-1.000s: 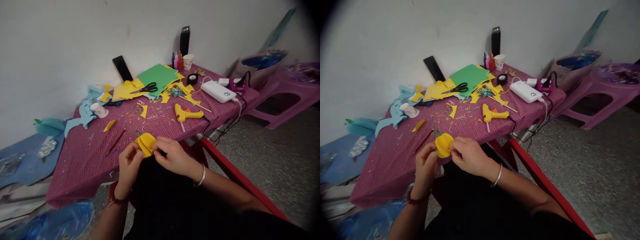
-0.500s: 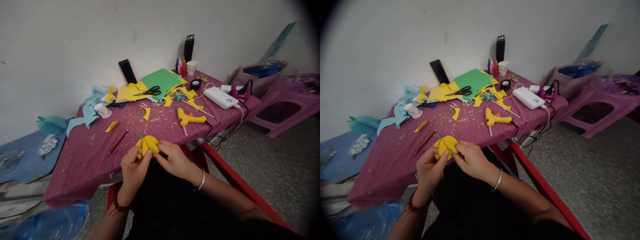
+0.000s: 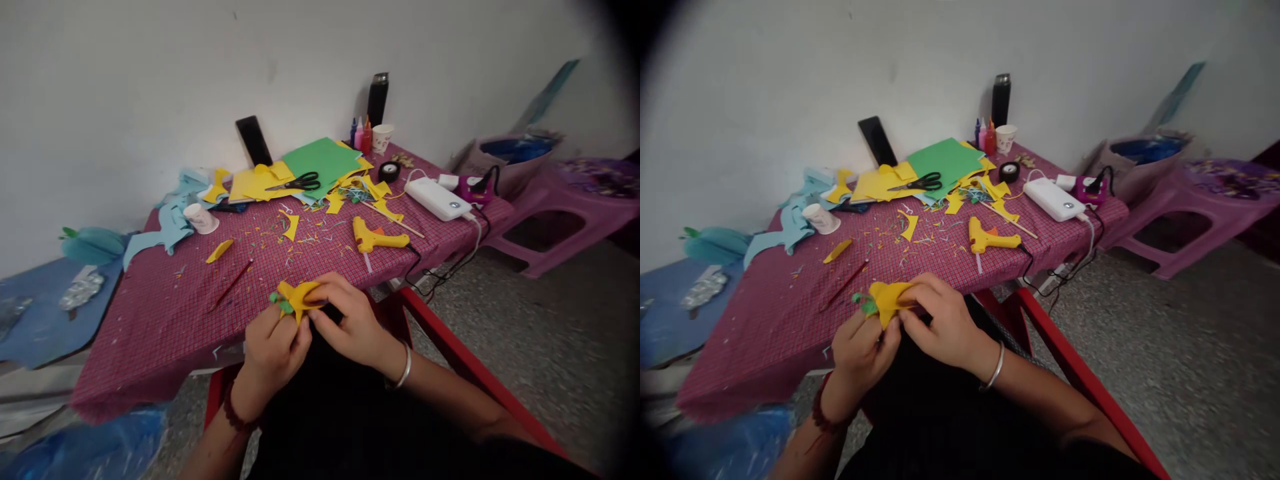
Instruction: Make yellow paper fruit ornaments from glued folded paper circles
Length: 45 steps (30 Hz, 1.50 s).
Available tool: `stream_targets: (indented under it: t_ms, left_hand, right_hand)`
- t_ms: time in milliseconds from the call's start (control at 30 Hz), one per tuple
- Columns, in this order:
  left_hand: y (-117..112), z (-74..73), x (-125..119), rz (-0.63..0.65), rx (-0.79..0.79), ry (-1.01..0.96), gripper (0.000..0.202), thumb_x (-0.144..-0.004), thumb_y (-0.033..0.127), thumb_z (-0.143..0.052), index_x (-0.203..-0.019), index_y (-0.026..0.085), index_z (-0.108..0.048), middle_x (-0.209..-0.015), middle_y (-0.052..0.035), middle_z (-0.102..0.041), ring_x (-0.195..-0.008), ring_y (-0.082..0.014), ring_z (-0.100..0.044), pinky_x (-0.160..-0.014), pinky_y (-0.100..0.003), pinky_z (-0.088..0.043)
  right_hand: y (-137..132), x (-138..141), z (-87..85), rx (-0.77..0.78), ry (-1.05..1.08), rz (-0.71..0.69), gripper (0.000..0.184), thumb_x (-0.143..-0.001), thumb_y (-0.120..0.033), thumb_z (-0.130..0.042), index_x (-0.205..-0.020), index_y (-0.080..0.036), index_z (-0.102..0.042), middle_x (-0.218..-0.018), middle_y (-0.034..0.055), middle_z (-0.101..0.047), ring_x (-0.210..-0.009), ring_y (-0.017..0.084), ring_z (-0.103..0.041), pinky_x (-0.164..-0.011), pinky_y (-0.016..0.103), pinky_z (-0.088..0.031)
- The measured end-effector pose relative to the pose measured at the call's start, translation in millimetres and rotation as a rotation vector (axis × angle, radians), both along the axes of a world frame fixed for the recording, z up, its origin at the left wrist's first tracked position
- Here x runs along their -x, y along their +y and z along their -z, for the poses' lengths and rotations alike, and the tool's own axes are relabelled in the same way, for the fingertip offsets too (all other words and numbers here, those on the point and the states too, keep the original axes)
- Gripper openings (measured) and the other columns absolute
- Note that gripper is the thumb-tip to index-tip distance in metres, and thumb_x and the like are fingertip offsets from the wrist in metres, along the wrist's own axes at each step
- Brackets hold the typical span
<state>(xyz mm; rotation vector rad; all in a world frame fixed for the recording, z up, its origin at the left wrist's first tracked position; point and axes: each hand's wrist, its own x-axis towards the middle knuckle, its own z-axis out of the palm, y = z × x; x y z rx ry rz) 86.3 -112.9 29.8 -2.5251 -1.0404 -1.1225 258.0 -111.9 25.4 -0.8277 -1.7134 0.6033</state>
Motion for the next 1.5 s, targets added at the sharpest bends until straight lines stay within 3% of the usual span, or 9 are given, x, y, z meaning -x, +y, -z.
stream_targets:
  t_ms: [167,300,467,767,967,1067,1200,1333,1500]
  left_hand:
    - [1.4,-0.4,1.8,0.114,-0.087,0.048,0.027,-0.08,0.007,-0.058,-0.064,0.022,-0.042,-0.059,0.0015,-0.045,-0.058,-0.0151,-0.043,-0.055,-0.029,-0.035]
    - [-1.1,-6.8,-1.9,0.139,0.143,-0.098,0.024,-0.083,0.006,-0.053,-0.067,0.02,-0.043,-0.062,0.0016,-0.044,-0.058,-0.0124,-0.043,-0.052,-0.026,-0.032]
    - [-4.9,-14.6,-6.2,0.03,0.373,-0.286,0.027,-0.089,0.01,-0.05,-0.066,0.019,-0.043,-0.064,0.0021,-0.044,-0.059,-0.0104,-0.043,-0.053,-0.024,-0.032]
    - [-8.4,-11.5,-6.4,0.042,0.247,-0.151,0.024,-0.089,0.008,-0.048,-0.068,0.02,-0.045,-0.066,0.001,-0.047,-0.062,-0.0126,-0.045,-0.057,-0.027,-0.035]
    - [-13.7,-10.1,-0.3,0.205,0.41,-0.291,0.024,-0.094,0.013,-0.036,-0.082,0.019,-0.056,-0.072,-0.0014,-0.054,-0.067,-0.014,-0.052,-0.062,-0.028,-0.043]
    - [-13.6,-0.1,-0.2,0.099,0.4,-0.467,0.015,-0.09,0.012,-0.05,-0.096,0.02,-0.061,-0.082,-0.0008,-0.061,-0.072,-0.0126,-0.059,-0.067,-0.025,-0.049]
    - [-12.9,7.2,-3.1,0.071,0.366,-0.654,0.039,-0.08,0.01,-0.066,-0.116,0.022,-0.058,-0.094,-0.0018,-0.065,-0.078,-0.0124,-0.065,-0.069,-0.024,-0.055]
    - [-12.1,1.3,-3.5,0.221,0.5,-0.673,0.037,-0.079,0.017,-0.069,-0.114,0.022,-0.059,-0.091,-0.0021,-0.066,-0.077,-0.012,-0.066,-0.067,-0.022,-0.055]
    - [-8.6,-1.6,-5.5,0.189,0.622,-0.755,0.027,-0.08,0.015,-0.069,-0.105,0.022,-0.06,-0.081,0.0,-0.067,-0.068,-0.0101,-0.064,-0.062,-0.019,-0.053]
  right_hand:
    - [-0.4,-4.7,-3.6,-0.069,-0.074,-0.002,0.007,-0.088,-0.016,-0.06,-0.093,-0.017,-0.064,-0.103,0.0088,-0.062,-0.096,0.019,-0.059,-0.086,0.036,-0.05]
    - [-1.6,-3.4,-1.8,-0.048,-0.074,0.023,0.009,-0.092,-0.016,-0.056,-0.09,-0.017,-0.064,-0.096,0.0071,-0.061,-0.09,0.018,-0.058,-0.079,0.034,-0.05]
    - [-4.0,2.1,0.3,-0.045,-0.123,0.025,0.011,-0.092,-0.016,-0.054,-0.089,-0.017,-0.064,-0.091,0.0071,-0.06,-0.084,0.018,-0.056,-0.074,0.034,-0.048]
    - [-4.5,1.8,-4.6,0.005,-0.106,-0.01,0.01,-0.092,-0.018,-0.053,-0.084,-0.016,-0.059,-0.087,0.0068,-0.061,-0.084,0.019,-0.057,-0.075,0.035,-0.047]
    - [-2.1,-1.7,-3.4,-0.033,-0.064,-0.015,0.024,-0.097,-0.019,-0.046,-0.075,-0.018,-0.055,-0.078,0.0044,-0.06,-0.077,0.017,-0.055,-0.072,0.033,-0.043]
    - [0.5,-3.6,-1.3,0.034,0.099,-0.062,0.025,-0.097,-0.02,-0.047,-0.073,-0.019,-0.054,-0.073,0.0016,-0.056,-0.073,0.015,-0.054,-0.069,0.029,-0.043]
    - [4.3,-4.6,0.7,0.133,0.239,-0.087,0.025,-0.096,-0.023,-0.05,-0.071,-0.019,-0.053,-0.071,-0.0009,-0.052,-0.067,0.012,-0.051,-0.063,0.026,-0.041]
    - [5.9,-3.5,2.4,0.212,0.278,-0.086,0.029,-0.095,-0.032,-0.052,-0.069,-0.02,-0.053,-0.069,-0.0014,-0.052,-0.065,0.012,-0.05,-0.063,0.027,-0.041]
    - [4.6,-0.5,3.4,0.359,0.314,-0.077,0.031,-0.089,-0.04,-0.058,-0.068,-0.02,-0.049,-0.067,-0.0028,-0.048,-0.061,0.011,-0.045,-0.057,0.025,-0.039]
